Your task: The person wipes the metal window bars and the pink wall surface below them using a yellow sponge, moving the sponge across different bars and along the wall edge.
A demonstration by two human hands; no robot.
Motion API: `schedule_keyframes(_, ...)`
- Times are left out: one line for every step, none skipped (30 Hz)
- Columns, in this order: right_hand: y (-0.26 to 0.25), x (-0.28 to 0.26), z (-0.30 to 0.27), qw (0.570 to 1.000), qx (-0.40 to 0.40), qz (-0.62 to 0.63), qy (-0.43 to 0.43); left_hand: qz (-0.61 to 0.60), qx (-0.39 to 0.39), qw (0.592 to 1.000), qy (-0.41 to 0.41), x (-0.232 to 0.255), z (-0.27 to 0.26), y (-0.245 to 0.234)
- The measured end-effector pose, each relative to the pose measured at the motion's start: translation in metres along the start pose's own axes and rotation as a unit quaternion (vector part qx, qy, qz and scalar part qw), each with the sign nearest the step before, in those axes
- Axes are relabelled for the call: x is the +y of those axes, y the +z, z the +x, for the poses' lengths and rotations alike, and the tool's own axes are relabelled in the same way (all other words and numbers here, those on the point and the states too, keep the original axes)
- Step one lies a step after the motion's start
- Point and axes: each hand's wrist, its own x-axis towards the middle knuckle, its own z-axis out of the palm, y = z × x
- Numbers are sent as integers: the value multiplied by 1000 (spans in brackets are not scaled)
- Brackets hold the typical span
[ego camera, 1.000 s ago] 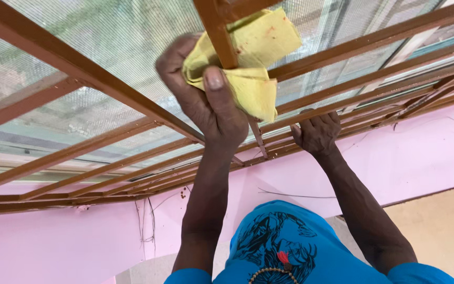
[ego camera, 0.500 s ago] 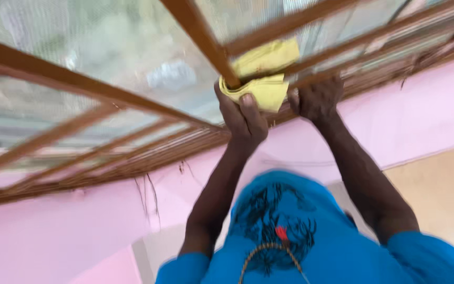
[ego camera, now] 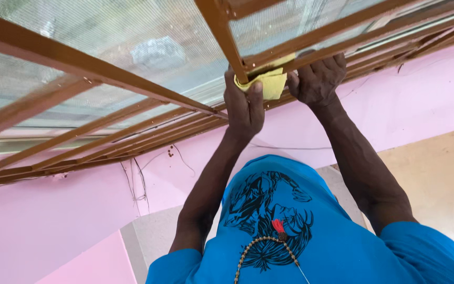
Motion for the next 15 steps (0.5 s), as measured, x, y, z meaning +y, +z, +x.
schedule_keyframes(-1,-1,-2,1000,-8,1,5,-48,-10,998,-40,0,0,-2)
schedule_keyframes(-3,-2,-4,1000,-12,1,8,-48,-11,998,-45,1,-2,-5)
schedule_keyframes(-3,0,-4,1000,-10,-5,-1,-24,-29,997,-63,0,0,-8)
schedule_keyframes(-5,0,-4,1000,-8,-11,-9,0,-47,996,-80,0,0,-12)
schedule_keyframes(-6,0,-2,1000,-6,-13,-7,1,-50,996,-78,2,-1,-17)
schedule_keyframes(-8,0,-1,1000,-9,-13,-12,84,-49,994,-48,6,-5,-22)
schedule_keyframes(-9,0,-1,1000,-12,-14,-16,166,-50,985,-16,8,-8,-24)
schedule_keyframes(-9,0,0,1000,-10,-16,-12,166,-54,985,-13,7,-10,-23)
schedule_keyframes(-7,0,1,1000,-8,-19,-12,212,-63,975,-6,6,-13,-22)
schedule_keyframes(-7,0,1,1000,-7,-22,-12,257,-71,964,2,5,-16,-21)
schedule_keyframes(-8,0,2,1000,-4,-24,-10,257,-73,964,5,4,-17,-21)
schedule_keyframes(-9,0,3,1000,-5,-11,-10,276,-55,959,34,3,-18,-22)
schedule_keyframes(-12,0,0,1000,-10,3,-11,294,-36,953,59,4,-21,-21)
schedule_keyframes(-13,-1,-1,1000,-12,2,-10,292,-38,954,58,7,-23,-22)
schedule_keyframes(-11,0,0,1000,-3,-2,-17,257,-40,965,36,10,-23,-24)
